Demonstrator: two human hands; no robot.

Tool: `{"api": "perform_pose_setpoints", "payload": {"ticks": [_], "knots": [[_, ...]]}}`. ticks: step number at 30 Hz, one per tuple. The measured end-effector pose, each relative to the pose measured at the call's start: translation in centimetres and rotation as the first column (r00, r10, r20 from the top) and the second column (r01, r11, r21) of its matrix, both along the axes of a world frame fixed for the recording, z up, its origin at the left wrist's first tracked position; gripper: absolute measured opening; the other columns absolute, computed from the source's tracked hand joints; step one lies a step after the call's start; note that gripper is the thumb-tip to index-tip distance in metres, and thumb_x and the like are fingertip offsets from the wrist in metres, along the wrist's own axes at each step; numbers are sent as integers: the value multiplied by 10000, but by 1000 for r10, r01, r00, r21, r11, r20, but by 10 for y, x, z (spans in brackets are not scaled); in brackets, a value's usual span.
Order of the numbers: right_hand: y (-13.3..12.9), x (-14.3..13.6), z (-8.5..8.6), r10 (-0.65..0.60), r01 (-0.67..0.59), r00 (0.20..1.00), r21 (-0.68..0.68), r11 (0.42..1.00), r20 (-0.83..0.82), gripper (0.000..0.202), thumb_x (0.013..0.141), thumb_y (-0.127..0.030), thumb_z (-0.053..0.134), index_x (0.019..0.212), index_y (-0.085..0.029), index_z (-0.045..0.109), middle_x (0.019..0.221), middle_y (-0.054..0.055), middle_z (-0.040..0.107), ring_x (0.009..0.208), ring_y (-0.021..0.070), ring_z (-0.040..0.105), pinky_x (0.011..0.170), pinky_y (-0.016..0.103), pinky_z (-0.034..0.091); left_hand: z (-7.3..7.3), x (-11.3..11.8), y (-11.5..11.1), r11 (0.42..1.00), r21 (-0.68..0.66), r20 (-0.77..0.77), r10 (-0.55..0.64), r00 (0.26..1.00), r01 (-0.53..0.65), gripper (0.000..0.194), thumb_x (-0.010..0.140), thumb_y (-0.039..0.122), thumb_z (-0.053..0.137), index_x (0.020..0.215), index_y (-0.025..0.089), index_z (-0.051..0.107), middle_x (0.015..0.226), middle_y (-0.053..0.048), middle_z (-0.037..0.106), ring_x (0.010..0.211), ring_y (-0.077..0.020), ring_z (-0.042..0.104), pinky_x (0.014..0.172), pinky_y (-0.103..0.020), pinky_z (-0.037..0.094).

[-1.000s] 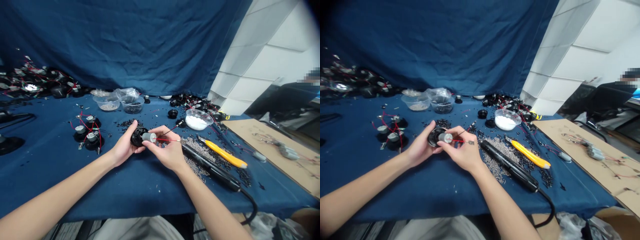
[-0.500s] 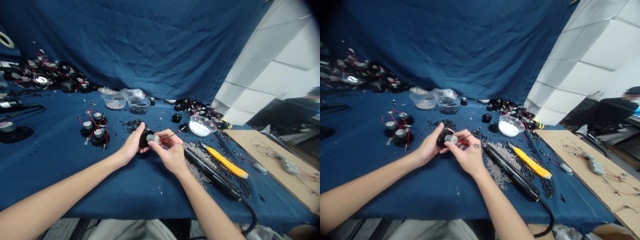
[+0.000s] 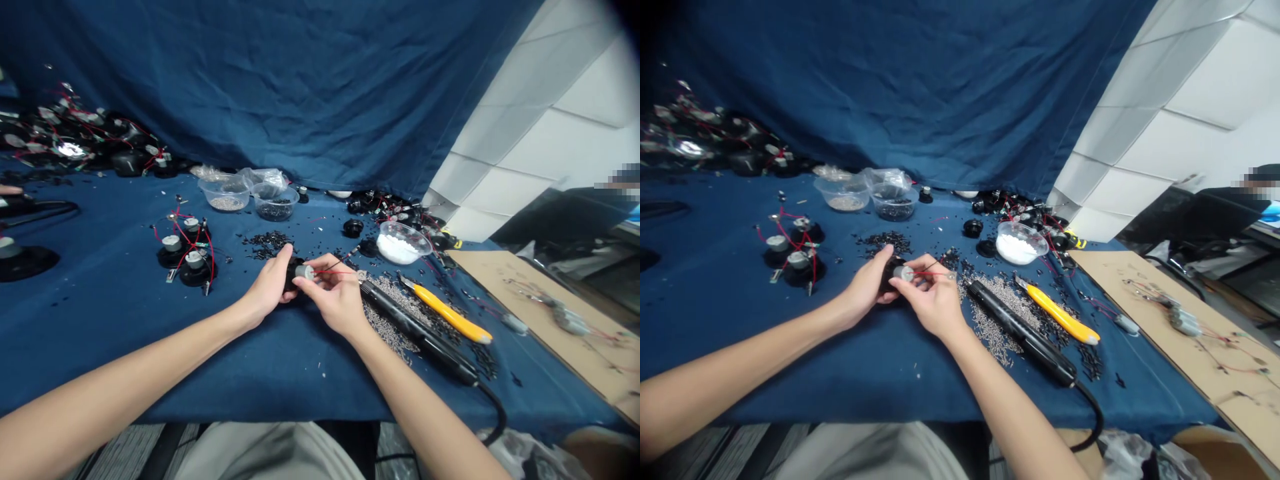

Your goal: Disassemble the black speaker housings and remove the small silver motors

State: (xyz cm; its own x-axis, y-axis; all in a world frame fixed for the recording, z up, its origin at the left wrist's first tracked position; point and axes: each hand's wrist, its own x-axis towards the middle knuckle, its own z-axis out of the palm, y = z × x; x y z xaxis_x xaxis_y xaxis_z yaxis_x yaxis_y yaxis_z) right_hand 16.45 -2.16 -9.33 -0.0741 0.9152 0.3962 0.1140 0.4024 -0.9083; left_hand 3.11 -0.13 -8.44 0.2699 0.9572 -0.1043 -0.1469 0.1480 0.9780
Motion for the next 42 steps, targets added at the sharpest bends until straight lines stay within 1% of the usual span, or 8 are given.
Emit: {"api": "perform_pose_setpoints", "payload": {"ticks": [4,8,12,15,18,21,31,42], "knots": [[4,-2,5,60,-63,993,-33,997,-100,331,720,-315,799,962,-174,622,816,15,671,679,135,638,653,257,524,5,-4,12,997,66,14,49,999,-50,519,862,601,432,611,156,526,456,11,455,356,-86,378,348,-195,264],[5,18,18,190,-213,976,-263,941,-109,408,679,-356,825,976,-133,655,817,59,708,709,166,679,658,258,539,18,-21,22,944,247,42,214,976,-218,411,829,554,553,758,151,597,636,4,557,497,-85,459,432,-181,336],[4,44,30,-71,50,993,-211,976,-97,380,873,-505,617,840,-130,674,732,66,695,621,150,653,505,215,451,33,-35,13,854,449,-19,306,952,-265,310,760,442,692,879,157,668,841,-22,632,689,-116,544,574,-201,418],[-1,44,37,-60,60,998,-7,998,-37,327,946,-450,538,974,-161,689,952,67,710,907,172,661,747,260,498,43,-33,-4,691,716,-182,321,929,-98,257,759,348,686,931,160,648,865,-33,639,776,-159,575,708,-265,458],[-11,33,41,227,-258,944,110,960,238,238,885,-322,667,1074,-176,669,1145,61,651,1090,194,583,972,320,432,46,-27,-19,499,862,-259,292,921,85,312,696,304,739,938,168,597,864,-31,601,810,-179,570,744,-300,464],[-19,23,39,343,-432,854,167,886,391,163,878,-235,656,1024,-163,652,1159,76,619,1096,213,547,982,349,426,43,-22,-27,375,912,-264,225,938,166,387,648,304,786,943,166,577,944,-64,596,886,-204,580,800,-329,480],[-17,15,18,142,-345,861,356,868,488,201,973,-295,422,966,-182,588,1152,112,608,1125,250,535,977,436,443,34,-20,-34,464,872,-262,172,950,156,434,633,213,793,1006,174,573,924,-32,687,853,-171,686,812,-271,542],[-12,15,3,-90,-189,885,530,827,456,153,891,-191,440,948,-182,582,1055,115,632,1073,275,561,901,462,456,27,-14,-31,510,848,-223,103,969,141,470,651,188,797,1048,167,545,1053,-57,685,1075,-197,667,952,-256,511]]}}
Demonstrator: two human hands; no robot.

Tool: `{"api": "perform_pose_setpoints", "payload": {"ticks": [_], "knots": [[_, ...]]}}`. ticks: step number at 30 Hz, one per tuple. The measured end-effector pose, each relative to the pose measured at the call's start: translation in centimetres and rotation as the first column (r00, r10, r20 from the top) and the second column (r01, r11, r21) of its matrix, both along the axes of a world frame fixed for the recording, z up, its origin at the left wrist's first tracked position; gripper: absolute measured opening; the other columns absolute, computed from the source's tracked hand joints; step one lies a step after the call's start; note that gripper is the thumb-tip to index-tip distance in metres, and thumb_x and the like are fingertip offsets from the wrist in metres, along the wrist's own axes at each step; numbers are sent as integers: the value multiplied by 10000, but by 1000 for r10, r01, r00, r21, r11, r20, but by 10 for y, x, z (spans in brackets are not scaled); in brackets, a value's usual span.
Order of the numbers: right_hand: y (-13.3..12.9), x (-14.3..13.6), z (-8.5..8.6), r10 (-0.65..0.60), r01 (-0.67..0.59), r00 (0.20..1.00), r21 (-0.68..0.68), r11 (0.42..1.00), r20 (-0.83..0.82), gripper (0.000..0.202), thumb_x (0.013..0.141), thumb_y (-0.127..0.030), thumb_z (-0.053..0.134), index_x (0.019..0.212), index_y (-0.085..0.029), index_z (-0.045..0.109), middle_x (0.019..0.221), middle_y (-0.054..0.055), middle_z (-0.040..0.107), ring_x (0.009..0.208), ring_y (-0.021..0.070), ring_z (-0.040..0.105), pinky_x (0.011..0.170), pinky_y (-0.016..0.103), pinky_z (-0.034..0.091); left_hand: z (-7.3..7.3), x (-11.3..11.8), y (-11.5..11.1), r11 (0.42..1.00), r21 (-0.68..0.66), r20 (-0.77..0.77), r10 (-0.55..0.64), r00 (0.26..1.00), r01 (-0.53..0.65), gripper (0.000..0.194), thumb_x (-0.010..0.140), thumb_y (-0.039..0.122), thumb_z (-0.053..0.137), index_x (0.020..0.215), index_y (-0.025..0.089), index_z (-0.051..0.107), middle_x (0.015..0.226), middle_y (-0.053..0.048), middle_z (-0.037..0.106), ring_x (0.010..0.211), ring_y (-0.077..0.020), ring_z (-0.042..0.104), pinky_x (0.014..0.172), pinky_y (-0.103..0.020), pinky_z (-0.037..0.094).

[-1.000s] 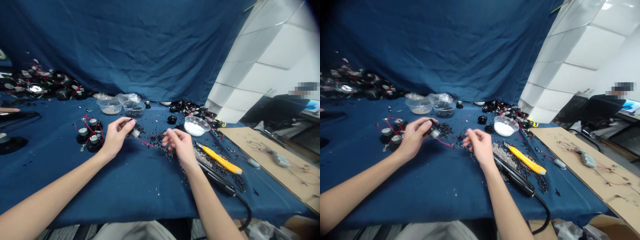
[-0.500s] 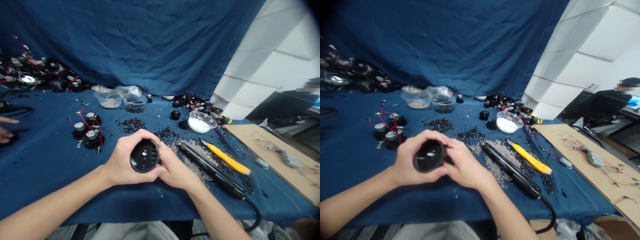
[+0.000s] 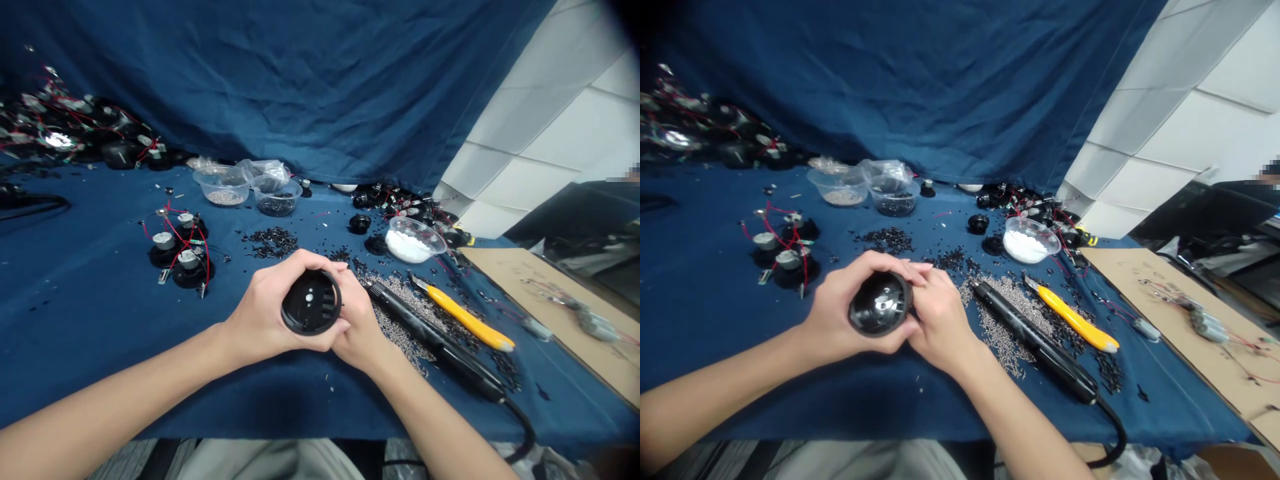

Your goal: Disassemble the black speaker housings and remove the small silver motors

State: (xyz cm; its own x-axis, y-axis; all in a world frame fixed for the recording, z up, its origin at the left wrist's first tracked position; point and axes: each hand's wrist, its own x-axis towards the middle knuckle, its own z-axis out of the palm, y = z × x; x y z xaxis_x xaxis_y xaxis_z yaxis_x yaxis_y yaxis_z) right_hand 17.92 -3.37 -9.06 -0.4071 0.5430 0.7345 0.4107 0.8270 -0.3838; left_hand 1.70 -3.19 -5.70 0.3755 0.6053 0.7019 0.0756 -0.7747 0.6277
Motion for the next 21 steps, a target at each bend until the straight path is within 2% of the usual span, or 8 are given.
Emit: {"api": "perform_pose_setpoints", "payload": {"ticks": [6,9,12,17,21], "knots": [[-2,-7,7,-22,22,1000,-1,1000,7,228,875,-173,459,1074,-166,571,1080,116,638,1035,259,581,851,425,478,1,-2,1,991,91,1,97,995,-96,452,629,230,801,1009,148,571,1009,-97,705,993,-240,690,906,-355,547],[-5,-10,12,-89,90,994,20,996,-61,178,876,-197,483,1023,-181,581,959,83,648,933,247,604,810,420,481,3,-3,-1,979,152,9,137,991,-137,458,636,245,794,1020,148,563,1017,-103,712,974,-240,693,882,-369,555],[-5,-11,12,-118,118,989,-5,993,-91,124,887,-216,487,951,-190,590,875,62,643,843,235,605,760,411,485,4,-3,-2,977,150,7,153,988,-152,435,655,261,784,1010,155,556,1014,-99,717,967,-235,696,869,-367,558],[-6,-9,7,-73,72,995,-23,997,-64,168,901,-223,468,1003,-192,597,969,77,654,981,257,601,884,446,461,4,-4,-3,982,119,3,145,989,-144,462,640,259,796,1024,171,554,1032,-83,712,977,-221,692,881,-344,551],[-8,-9,7,-44,42,998,-31,999,-53,211,887,-179,432,1021,-197,594,1016,78,650,991,245,593,883,433,450,5,-5,-4,989,77,9,126,992,-126,439,653,262,785,1020,170,563,1014,-67,714,957,-199,696,883,-310,552]]}}
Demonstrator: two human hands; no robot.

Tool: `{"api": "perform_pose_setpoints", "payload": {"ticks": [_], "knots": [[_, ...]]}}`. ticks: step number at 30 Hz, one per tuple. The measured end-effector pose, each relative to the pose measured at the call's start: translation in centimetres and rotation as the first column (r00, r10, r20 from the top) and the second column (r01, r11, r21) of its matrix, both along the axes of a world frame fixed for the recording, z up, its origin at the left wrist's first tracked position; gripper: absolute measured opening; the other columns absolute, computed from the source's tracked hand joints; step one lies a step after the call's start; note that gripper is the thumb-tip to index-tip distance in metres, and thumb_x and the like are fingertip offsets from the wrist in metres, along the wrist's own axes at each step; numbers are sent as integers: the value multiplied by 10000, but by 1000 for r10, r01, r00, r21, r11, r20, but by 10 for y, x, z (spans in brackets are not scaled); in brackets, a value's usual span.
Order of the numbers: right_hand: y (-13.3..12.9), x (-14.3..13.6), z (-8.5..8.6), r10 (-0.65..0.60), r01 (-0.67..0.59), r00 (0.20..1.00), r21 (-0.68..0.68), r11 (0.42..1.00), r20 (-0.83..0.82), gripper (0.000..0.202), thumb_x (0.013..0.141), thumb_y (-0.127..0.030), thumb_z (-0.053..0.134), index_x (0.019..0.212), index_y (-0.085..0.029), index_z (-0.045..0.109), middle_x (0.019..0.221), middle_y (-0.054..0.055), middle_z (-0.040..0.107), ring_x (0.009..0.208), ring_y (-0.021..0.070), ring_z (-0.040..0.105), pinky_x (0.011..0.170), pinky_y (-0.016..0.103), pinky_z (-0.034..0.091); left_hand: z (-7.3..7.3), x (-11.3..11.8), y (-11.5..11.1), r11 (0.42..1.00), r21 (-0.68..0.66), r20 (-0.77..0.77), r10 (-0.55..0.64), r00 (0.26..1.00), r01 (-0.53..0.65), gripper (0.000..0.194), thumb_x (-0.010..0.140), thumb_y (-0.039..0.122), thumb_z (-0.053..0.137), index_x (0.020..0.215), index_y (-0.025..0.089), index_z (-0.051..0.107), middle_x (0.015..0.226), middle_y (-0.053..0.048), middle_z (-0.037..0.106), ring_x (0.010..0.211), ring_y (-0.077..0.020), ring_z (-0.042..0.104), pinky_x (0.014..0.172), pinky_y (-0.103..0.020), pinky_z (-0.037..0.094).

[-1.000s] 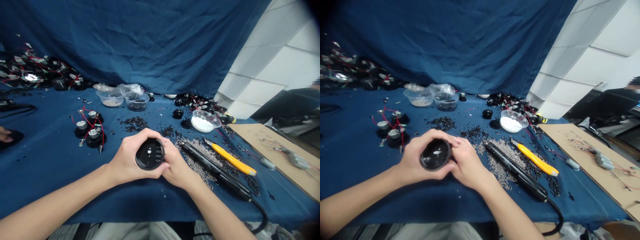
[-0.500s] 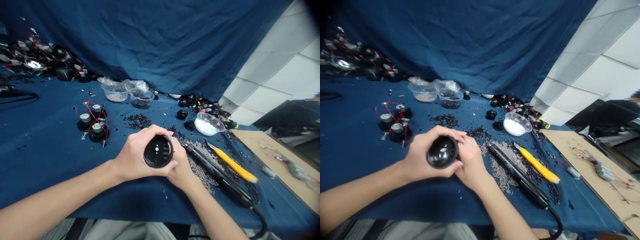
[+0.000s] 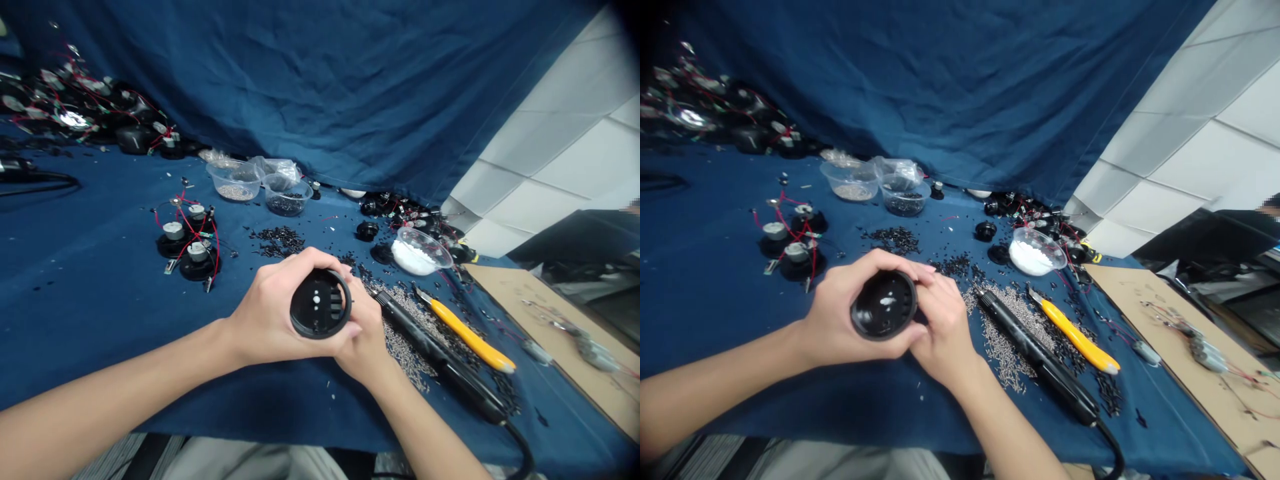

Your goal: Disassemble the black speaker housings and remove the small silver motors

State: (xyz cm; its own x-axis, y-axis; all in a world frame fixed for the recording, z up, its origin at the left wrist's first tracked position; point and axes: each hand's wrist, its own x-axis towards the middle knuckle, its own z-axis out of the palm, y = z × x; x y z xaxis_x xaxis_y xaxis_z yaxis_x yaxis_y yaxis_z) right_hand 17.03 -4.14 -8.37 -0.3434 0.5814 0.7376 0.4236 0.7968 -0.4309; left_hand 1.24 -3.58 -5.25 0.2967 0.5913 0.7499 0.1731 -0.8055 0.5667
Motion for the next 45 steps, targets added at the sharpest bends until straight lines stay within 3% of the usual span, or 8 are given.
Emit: {"api": "perform_pose_setpoints", "payload": {"ticks": [4,10,15,20,26,29,33,45], "knots": [[-1,0,1,23,-23,1000,6,1000,-4,158,873,-164,448,937,-203,586,1058,77,654,1011,242,593,872,423,451,1,0,0,999,-33,19,-37,999,38,423,650,226,762,1020,174,562,1012,-51,723,936,-187,708,861,-278,566],[-1,1,3,74,-74,997,-13,997,-12,128,869,-180,472,752,-205,517,910,59,660,922,229,616,829,409,502,5,-1,0,991,-71,-7,-111,994,110,413,615,167,747,996,176,588,1005,-49,736,924,-200,721,842,-279,584],[-2,1,9,156,-159,987,-111,981,-36,197,862,-185,508,669,-201,470,790,28,636,826,201,625,818,383,526,7,-3,-1,988,-72,-13,-140,990,139,401,583,125,718,952,196,580,993,-39,737,922,-215,723,832,-296,593],[-2,1,11,155,-163,986,-189,968,-53,203,863,-193,508,666,-201,461,789,26,633,826,203,621,847,394,514,4,-3,-2,996,-18,-33,-91,995,91,389,619,185,739,969,201,570,966,-43,734,904,-209,719,827,-304,589],[0,-3,8,98,-102,993,-51,994,-68,113,848,-160,504,744,-204,499,865,54,654,925,235,615,789,387,512,0,0,-3,988,155,-60,25,998,-16,374,680,236,730,1013,187,569,961,-66,735,900,-198,714,833,-310,580],[1,-2,5,74,-76,996,-44,996,-46,93,860,-156,475,815,-202,543,912,64,657,925,236,614,760,380,505,-3,3,-4,975,210,-13,80,997,-75,395,677,260,760,1012,171,570,958,-78,735,904,-198,711,855,-314,569],[0,2,1,88,-86,996,-79,993,15,139,860,-164,439,864,-204,572,961,79,658,943,250,605,791,413,501,-6,5,-6,983,168,-3,77,997,-75,410,664,215,759,1020,163,563,967,-84,729,909,-194,706,861,-322,566],[-1,3,8,171,-170,985,-110,979,-1,158,843,-129,440,718,-209,496,896,55,622,963,230,581,809,401,506,-3,2,-5,996,65,-31,-52,998,54,432,629,129,720,1021,189,549,996,-57,721,929,-198,702,848,-322,568]]}}
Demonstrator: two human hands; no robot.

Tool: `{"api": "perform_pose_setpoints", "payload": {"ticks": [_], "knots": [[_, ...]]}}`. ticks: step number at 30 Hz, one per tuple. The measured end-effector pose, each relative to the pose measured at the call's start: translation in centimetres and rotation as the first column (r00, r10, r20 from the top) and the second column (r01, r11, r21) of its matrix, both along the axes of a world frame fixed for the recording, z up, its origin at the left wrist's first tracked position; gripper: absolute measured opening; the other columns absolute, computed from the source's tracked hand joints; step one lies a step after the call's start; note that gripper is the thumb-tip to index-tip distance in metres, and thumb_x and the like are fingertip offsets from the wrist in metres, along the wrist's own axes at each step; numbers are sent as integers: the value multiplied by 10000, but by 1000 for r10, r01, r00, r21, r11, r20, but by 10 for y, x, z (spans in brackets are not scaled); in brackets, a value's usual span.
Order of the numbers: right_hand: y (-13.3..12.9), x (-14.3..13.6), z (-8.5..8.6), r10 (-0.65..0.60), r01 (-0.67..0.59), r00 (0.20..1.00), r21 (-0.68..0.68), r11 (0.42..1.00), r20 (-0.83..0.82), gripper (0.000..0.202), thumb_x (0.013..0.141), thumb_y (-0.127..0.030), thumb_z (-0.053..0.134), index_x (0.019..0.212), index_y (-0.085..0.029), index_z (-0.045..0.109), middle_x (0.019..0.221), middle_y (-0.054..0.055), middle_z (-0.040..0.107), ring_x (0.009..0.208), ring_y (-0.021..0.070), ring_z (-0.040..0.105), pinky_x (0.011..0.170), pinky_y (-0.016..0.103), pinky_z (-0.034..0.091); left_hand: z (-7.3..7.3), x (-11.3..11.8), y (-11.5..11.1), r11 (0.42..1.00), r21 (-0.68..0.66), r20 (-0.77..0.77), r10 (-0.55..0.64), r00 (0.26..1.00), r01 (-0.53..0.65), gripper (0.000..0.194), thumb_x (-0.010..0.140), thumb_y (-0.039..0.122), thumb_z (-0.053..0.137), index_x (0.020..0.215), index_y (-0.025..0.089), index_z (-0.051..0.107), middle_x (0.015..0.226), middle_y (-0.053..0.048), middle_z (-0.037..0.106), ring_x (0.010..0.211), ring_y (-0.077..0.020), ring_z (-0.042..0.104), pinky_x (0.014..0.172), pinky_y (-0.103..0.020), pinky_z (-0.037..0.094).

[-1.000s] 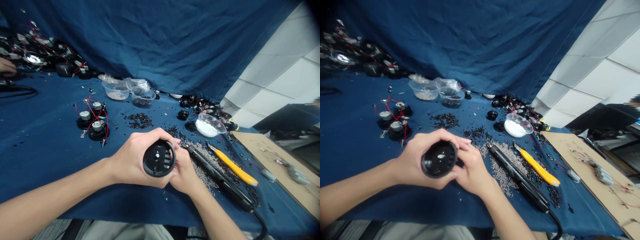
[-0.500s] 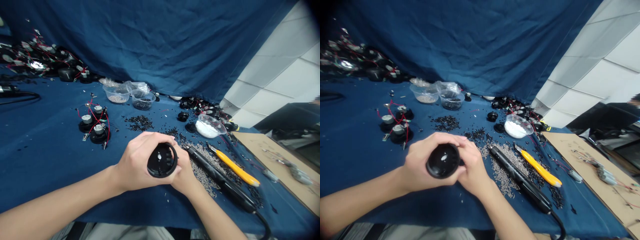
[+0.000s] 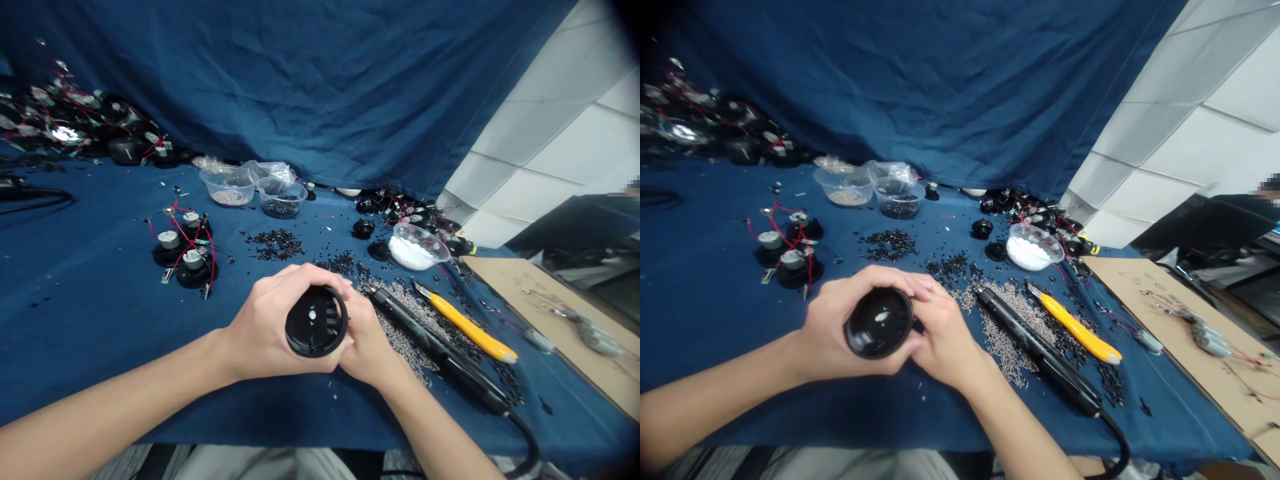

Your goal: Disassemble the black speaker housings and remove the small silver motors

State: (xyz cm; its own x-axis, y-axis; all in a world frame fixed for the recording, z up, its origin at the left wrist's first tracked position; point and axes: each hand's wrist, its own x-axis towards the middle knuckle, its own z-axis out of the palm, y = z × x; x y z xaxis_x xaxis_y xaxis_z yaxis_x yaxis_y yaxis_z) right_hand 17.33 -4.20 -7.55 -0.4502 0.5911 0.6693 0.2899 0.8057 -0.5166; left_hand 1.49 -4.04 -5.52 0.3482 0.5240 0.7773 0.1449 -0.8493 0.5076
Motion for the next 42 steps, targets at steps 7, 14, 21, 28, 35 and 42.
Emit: {"api": "perform_pose_setpoints", "payload": {"ticks": [7,14,21,28,35,42], "knots": [[3,-1,-5,19,-19,999,7,1000,-31,117,855,-110,471,793,-202,508,963,60,620,975,220,561,810,381,504,0,1,0,993,76,4,90,996,-90,387,651,195,738,1001,182,571,931,-41,721,862,-171,699,836,-287,559],[2,-2,-11,-20,20,1000,24,1000,12,103,874,-152,442,892,-198,532,988,69,631,943,221,581,830,396,492,-4,0,0,993,51,-14,106,994,-105,386,694,256,754,1019,168,566,959,-66,714,888,-180,694,841,-302,556],[0,-6,-10,-121,120,993,86,989,4,154,846,-155,453,953,-202,553,990,74,650,904,234,587,739,373,488,-5,5,-5,990,12,15,143,990,-143,425,630,144,776,1010,124,585,965,-93,712,907,-213,692,891,-348,544],[-2,-7,-10,-147,147,989,79,986,-2,199,830,-125,478,988,-217,557,951,58,627,849,215,575,695,351,489,-6,4,-6,988,3,4,152,988,-152,414,626,136,766,998,131,586,973,-77,707,907,-196,675,865,-317,530],[-1,-8,-10,-115,115,993,6,993,-30,133,848,-137,496,942,-211,552,979,56,649,909,225,606,770,377,514,0,1,-5,995,-65,27,73,997,-71,500,650,222,803,1078,149,555,996,-54,704,905,-159,682,847,-224,516],[-3,-8,0,-30,30,1000,-132,991,5,165,913,-302,585,982,-168,651,1089,96,651,1014,241,595,871,378,496,10,-5,1,881,-444,199,-85,976,167,764,587,181,871,1246,181,485,967,-24,717,895,-163,681,864,-223,519]]}}
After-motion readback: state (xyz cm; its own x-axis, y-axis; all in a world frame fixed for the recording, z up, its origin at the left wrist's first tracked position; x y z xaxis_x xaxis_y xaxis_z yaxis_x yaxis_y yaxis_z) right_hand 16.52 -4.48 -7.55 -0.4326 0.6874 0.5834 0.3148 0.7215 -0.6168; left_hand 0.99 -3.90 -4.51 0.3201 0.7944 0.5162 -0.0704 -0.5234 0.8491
